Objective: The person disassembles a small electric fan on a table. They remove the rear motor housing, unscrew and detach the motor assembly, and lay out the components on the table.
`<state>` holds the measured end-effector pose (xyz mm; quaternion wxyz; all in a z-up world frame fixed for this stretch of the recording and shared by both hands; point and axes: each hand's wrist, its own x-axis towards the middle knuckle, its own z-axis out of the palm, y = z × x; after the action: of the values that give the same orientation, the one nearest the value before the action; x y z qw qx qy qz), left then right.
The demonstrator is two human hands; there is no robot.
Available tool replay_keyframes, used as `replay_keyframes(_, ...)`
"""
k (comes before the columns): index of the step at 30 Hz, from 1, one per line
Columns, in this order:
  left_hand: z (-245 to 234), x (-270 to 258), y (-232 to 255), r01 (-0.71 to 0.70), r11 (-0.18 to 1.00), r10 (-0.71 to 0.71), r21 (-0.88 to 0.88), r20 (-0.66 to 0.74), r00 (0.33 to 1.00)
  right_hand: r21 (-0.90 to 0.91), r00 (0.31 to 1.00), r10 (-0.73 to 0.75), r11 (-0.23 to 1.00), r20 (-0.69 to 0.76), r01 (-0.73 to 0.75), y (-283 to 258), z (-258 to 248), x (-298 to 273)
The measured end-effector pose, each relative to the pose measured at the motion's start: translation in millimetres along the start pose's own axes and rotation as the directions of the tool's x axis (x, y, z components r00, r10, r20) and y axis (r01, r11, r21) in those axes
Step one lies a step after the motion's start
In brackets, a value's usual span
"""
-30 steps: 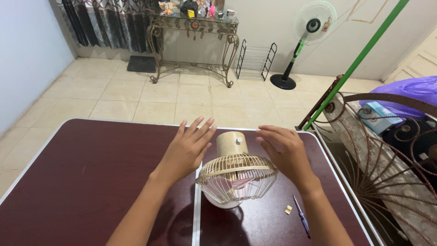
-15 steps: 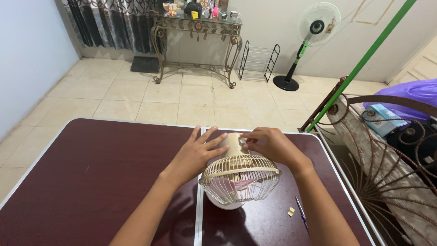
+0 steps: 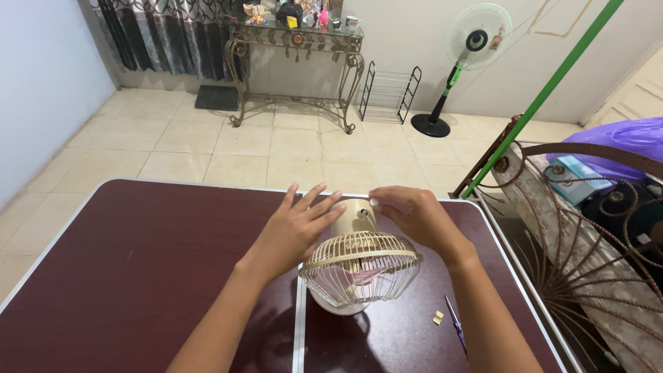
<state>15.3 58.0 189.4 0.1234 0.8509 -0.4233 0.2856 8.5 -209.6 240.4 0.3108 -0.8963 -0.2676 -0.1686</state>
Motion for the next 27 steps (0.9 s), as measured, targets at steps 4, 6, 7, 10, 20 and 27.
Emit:
replay_keyframes(4,-10,5,17,-0.002,0.999,0.000,-0.037,-0.059,0.998,-0.068,0.988,-0.084,0.995,-0.128,0.076,5,-4,-11)
replay_keyframes(6,-14,8,25,0.000,1.000,0.000,-0.007,-0.064,0.998,-0.141,0.977,-0.130,0.984,-0.168,0.107,8,-6,-17)
replay_keyframes(7,-16,10,29,-0.006,0.999,0.003,-0.033,-0.072,0.997,-0.173,0.973,-0.136,0.979,-0.186,0.103,9,-8,-22)
replay_keyframes(10,-16,16,46,-0.040,0.996,0.032,-0.084,-0.100,0.994,-0.273,0.959,-0.164,0.957,-0.233,0.097,12,-12,-38)
replay_keyframes(20,2,27,124,-0.127,0.979,0.104,-0.158,-0.148,0.984,-0.461,0.931,-0.176,0.887,-0.319,0.009,32,-14,-102)
replay_keyframes(27,32,36,169,-0.172,0.967,0.140,-0.188,-0.173,0.975,-0.456,0.939,-0.065,0.884,-0.338,-0.102,57,-13,-155)
